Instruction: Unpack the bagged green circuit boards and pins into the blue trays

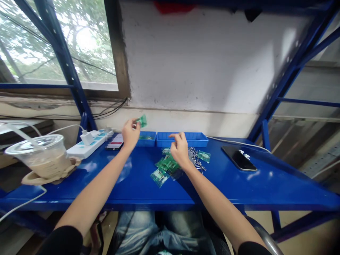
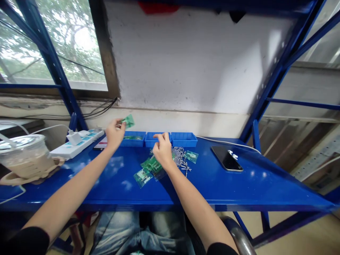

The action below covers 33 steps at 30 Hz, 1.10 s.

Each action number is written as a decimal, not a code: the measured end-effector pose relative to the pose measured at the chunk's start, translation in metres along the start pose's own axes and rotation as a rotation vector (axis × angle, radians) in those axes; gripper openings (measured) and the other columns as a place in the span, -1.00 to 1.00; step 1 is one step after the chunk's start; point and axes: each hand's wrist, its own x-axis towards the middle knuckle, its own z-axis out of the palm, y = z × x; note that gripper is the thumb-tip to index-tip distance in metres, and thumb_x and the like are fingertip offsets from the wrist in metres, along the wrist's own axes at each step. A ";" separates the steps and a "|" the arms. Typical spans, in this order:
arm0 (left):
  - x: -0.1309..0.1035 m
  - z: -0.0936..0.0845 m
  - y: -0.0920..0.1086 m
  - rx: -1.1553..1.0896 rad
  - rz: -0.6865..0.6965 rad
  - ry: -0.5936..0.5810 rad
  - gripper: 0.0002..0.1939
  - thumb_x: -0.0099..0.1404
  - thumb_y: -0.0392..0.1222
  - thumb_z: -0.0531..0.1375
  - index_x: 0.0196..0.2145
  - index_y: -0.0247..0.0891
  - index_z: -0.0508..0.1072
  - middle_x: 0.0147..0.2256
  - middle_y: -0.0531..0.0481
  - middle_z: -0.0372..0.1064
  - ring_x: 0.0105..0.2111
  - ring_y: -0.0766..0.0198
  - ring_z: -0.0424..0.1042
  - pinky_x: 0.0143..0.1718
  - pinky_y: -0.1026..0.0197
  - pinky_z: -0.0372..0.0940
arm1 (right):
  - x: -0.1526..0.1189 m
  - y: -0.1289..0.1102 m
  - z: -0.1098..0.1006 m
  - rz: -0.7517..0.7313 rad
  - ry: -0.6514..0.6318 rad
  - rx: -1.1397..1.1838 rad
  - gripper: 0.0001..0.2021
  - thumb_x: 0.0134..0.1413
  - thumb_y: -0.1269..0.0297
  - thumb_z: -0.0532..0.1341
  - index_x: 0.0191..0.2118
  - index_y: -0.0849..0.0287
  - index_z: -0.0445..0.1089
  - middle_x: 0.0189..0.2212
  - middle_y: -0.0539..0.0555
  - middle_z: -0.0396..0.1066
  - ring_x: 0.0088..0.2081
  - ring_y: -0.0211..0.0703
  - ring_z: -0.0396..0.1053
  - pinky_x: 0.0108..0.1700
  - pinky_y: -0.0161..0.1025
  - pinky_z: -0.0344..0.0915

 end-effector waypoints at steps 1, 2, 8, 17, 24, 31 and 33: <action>0.003 0.000 -0.003 0.118 0.071 -0.020 -0.70 0.17 -0.15 0.12 -0.15 -0.30 0.41 -0.24 -0.13 0.36 -0.27 0.15 0.38 -0.15 0.11 0.26 | 0.002 0.001 -0.004 0.032 0.033 -0.002 -0.67 -0.12 0.58 -0.04 -0.29 0.17 0.36 -0.35 0.06 0.14 -0.37 -0.22 0.20 -0.23 -0.25 0.23; 0.003 0.001 -0.004 0.216 0.135 -0.074 -0.66 0.14 -0.15 0.15 -0.12 -0.31 0.40 -0.17 -0.18 0.32 -0.18 0.09 0.36 -0.09 0.06 0.23 | 0.004 0.003 -0.007 0.057 0.059 -0.004 -0.70 -0.13 0.58 -0.05 -0.34 0.17 0.34 -0.37 0.05 0.14 -0.36 -0.21 0.20 -0.23 -0.25 0.22; -0.047 0.027 0.012 0.209 0.314 -0.724 -0.75 0.22 -0.16 0.05 -0.21 -0.22 0.46 -0.24 -0.10 0.39 -0.25 0.17 0.39 -0.15 0.15 0.27 | 0.010 0.025 -0.011 0.181 0.069 -0.072 -0.74 -0.23 0.59 -0.07 -0.46 0.17 0.27 -0.36 0.07 0.16 -0.27 -0.16 0.21 -0.15 -0.24 0.17; -0.067 0.052 0.013 0.424 0.113 -1.018 -0.56 0.07 0.00 0.20 -0.09 -0.17 0.42 -0.07 -0.17 0.37 -0.14 0.00 0.40 -0.27 0.17 0.24 | 0.001 0.041 0.000 0.329 -0.604 -0.453 -0.71 -0.04 0.41 0.02 -0.24 0.15 0.44 -0.22 0.13 0.40 -0.11 -0.02 0.21 -0.06 -0.15 0.08; -0.073 0.037 0.013 0.147 -0.039 -0.738 -0.84 0.09 -0.21 0.16 -0.31 -0.20 0.38 -0.51 0.09 0.34 -0.50 0.29 0.34 -0.47 0.29 0.13 | 0.001 0.026 0.001 0.350 -0.533 -0.352 -0.57 0.15 0.01 -0.05 -0.39 0.17 0.46 -0.33 0.18 0.44 -0.18 0.01 0.28 -0.13 -0.13 0.13; -0.077 0.031 0.035 -0.061 0.254 -0.486 -0.77 0.10 -0.38 0.08 -0.28 -0.21 0.41 -0.44 0.06 0.29 -0.46 0.33 0.27 -0.36 0.27 0.20 | 0.005 0.029 0.007 0.556 -0.306 0.230 -0.57 0.10 -0.01 -0.02 -0.40 0.24 0.41 -0.59 0.01 0.33 -0.56 -0.27 0.22 -0.48 -0.34 0.13; -0.077 0.033 0.037 -0.126 0.205 -0.527 -0.79 0.12 -0.34 0.09 -0.28 -0.22 0.43 -0.36 0.02 0.34 -0.43 0.32 0.30 -0.33 0.25 0.22 | 0.005 0.029 0.005 0.464 -0.209 0.155 -0.66 0.08 0.08 0.03 -0.35 0.23 0.41 -0.56 0.01 0.34 -0.54 -0.26 0.22 -0.46 -0.34 0.14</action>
